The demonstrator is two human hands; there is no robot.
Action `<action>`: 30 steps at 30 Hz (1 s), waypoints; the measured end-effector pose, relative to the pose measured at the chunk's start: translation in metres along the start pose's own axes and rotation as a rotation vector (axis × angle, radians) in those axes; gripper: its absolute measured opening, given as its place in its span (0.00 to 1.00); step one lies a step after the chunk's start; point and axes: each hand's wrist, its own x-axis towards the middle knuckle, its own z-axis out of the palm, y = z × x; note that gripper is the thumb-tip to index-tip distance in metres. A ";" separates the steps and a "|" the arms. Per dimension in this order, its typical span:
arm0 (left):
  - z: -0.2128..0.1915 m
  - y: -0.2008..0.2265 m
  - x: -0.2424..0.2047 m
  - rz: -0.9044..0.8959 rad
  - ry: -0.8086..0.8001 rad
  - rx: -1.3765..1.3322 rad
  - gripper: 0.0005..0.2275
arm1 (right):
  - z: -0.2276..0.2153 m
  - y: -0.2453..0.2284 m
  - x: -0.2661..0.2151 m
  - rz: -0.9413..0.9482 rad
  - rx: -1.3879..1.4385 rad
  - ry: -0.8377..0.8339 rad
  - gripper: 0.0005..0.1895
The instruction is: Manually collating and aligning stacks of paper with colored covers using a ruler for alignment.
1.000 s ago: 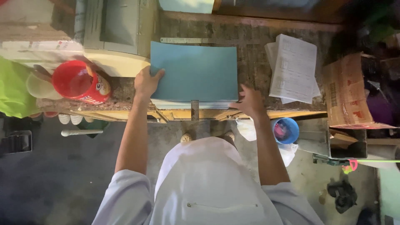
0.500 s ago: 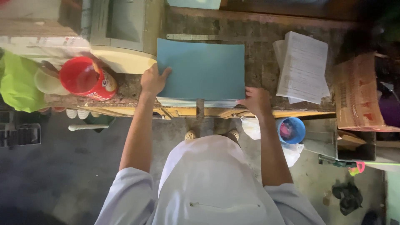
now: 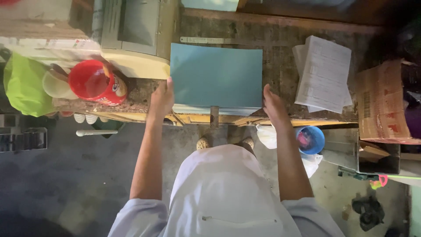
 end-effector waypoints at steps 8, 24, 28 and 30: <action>-0.016 0.031 -0.032 -0.092 -0.056 -0.089 0.37 | -0.009 0.021 0.033 0.048 0.296 -0.039 0.59; -0.003 0.013 0.096 0.007 0.087 -0.040 0.32 | -0.006 -0.035 0.123 0.012 0.166 0.040 0.56; 0.000 0.020 0.123 -0.121 0.072 0.058 0.34 | 0.001 -0.041 0.141 0.069 0.147 0.092 0.54; 0.007 0.018 0.137 -0.170 0.071 0.049 0.35 | 0.004 -0.048 0.136 0.091 0.131 0.120 0.53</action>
